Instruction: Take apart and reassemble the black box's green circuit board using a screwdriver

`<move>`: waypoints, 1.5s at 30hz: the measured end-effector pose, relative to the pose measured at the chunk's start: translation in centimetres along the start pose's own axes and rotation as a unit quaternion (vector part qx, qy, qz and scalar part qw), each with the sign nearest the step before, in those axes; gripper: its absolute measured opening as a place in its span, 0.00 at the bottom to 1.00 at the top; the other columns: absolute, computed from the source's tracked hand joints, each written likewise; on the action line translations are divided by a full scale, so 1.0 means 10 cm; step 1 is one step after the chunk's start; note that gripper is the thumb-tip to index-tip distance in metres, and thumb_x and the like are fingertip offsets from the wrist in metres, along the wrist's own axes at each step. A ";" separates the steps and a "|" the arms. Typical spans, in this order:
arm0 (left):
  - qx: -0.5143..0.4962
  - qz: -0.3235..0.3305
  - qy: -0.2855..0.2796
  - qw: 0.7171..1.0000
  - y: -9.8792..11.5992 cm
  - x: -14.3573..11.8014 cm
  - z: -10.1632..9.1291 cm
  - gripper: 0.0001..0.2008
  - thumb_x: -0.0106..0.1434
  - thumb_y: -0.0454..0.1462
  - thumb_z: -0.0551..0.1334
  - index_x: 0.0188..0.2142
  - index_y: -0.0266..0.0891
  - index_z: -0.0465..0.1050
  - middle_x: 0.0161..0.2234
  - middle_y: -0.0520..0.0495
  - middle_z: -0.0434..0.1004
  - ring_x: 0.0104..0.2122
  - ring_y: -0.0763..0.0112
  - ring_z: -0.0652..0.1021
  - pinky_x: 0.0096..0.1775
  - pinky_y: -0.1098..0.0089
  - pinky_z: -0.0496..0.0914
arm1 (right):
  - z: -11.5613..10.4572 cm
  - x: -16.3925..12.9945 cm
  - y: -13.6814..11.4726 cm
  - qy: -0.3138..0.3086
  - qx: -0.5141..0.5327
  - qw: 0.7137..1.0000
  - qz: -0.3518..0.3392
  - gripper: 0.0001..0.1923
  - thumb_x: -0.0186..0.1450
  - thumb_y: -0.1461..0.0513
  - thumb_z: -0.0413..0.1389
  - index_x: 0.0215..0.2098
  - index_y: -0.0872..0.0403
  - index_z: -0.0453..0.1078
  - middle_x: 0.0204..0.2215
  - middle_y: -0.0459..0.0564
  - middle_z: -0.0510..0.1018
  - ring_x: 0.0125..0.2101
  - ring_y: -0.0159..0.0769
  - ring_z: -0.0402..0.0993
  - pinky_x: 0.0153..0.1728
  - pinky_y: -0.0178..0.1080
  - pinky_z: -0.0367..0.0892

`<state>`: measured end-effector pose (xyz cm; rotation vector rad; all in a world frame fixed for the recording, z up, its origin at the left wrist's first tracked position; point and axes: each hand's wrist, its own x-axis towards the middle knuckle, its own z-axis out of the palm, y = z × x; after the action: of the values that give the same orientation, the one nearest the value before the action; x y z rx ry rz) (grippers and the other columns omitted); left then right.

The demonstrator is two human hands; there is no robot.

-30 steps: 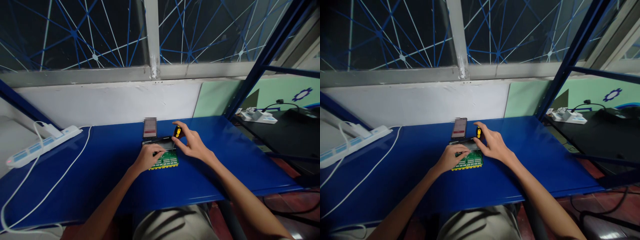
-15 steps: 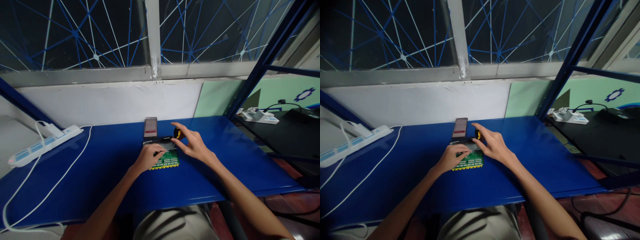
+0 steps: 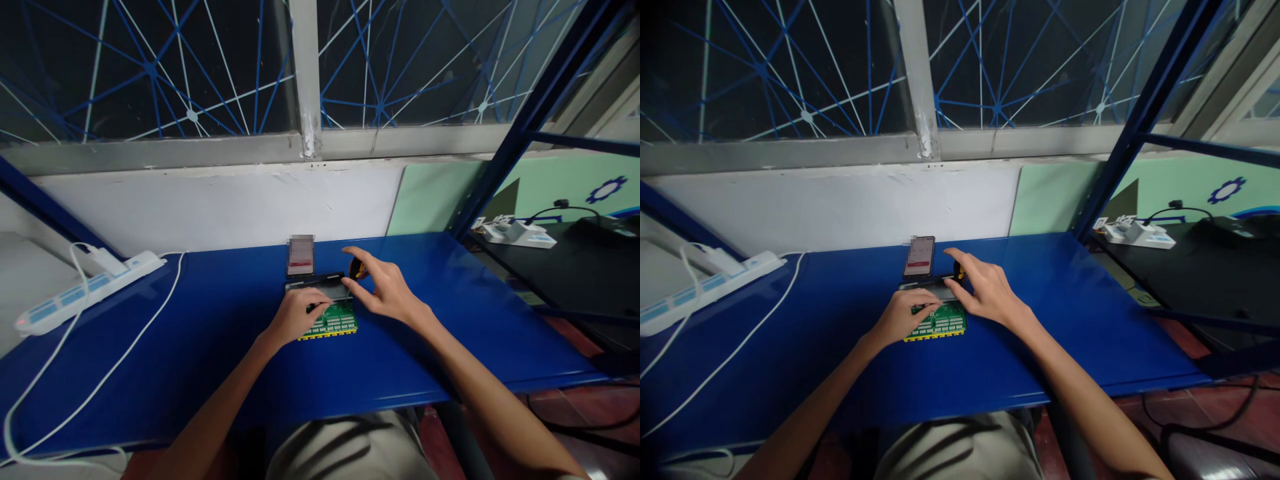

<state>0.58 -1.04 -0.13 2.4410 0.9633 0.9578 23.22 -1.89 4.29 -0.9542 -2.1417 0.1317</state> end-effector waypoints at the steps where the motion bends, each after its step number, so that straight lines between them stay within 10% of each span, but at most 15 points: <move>1: -0.001 -0.002 -0.002 1.000 0.00 0.00 0.00 0.07 0.63 0.32 0.62 0.34 0.39 0.81 0.34 0.46 0.83 0.33 0.66 0.81 0.37 0.71 0.73 | 0.00 0.00 0.00 -0.010 0.008 1.000 0.005 0.27 0.68 0.59 0.51 0.64 0.48 0.50 0.42 0.54 0.77 0.35 0.43 0.76 0.35 0.46 0.72; 45: 0.006 -0.002 -0.004 1.000 -0.03 -0.01 0.03 0.07 0.62 0.31 0.62 0.34 0.39 0.81 0.34 0.47 0.82 0.33 0.67 0.81 0.36 0.71 0.72 | -0.03 0.01 0.01 -0.052 0.062 0.995 0.055 0.31 0.66 0.60 0.52 0.64 0.50 0.47 0.33 0.50 0.76 0.28 0.39 0.74 0.31 0.41 0.69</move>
<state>0.55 -0.96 -0.52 2.4504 0.9729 0.9436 23.43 -1.77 4.49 -1.0123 -2.1464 0.3720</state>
